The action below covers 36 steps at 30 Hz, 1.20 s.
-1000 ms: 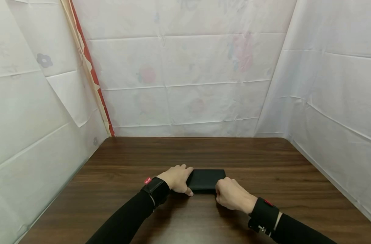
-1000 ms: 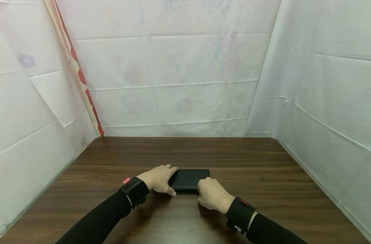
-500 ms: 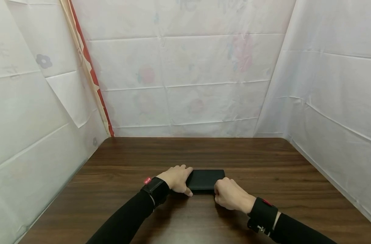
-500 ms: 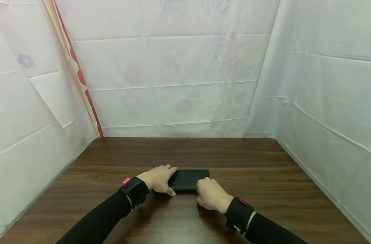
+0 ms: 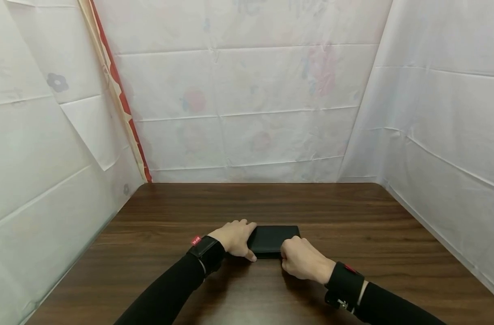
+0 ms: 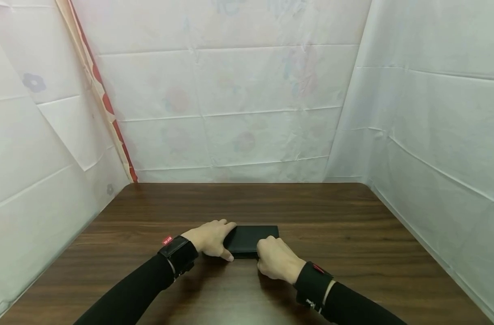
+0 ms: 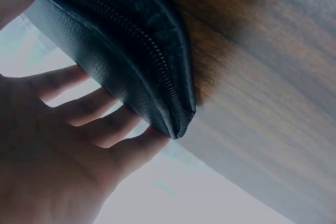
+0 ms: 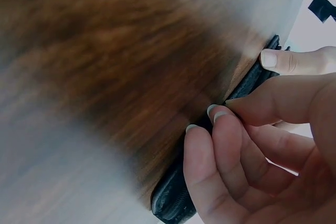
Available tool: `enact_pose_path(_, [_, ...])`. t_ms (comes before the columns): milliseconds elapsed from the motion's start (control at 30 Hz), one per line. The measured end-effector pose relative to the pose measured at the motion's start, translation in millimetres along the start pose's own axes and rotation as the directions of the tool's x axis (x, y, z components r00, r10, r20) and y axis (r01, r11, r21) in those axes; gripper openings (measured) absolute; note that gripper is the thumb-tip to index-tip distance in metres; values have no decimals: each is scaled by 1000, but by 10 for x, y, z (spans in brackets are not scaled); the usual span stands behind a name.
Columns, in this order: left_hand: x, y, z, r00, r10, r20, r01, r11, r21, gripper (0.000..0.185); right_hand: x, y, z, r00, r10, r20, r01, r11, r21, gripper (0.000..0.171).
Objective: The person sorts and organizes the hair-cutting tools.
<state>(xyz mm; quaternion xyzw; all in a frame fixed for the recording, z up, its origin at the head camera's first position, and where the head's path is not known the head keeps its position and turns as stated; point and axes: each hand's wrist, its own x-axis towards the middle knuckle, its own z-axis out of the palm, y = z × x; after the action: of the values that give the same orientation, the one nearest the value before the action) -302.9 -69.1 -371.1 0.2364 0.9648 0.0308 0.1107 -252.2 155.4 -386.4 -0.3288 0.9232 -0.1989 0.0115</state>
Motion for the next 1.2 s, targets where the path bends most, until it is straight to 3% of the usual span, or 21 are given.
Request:
enact_pose_path(533, [17,-20,3,1000,5,-4,-5,1000,20,94,30,-30,-5,1000,0,0,0,1000,-14,38])
enact_pose_path(900, [7,6,-2,1000,-1,0,1,1000,5,93,67,-72,28,1000,-7,14,7,1000,-10,49])
enact_pose_path(1200, [19,-2,12,1000,3,-5,-3,1000,14,95,72,-80,32,1000,-23,12,23,1000,-2,48])
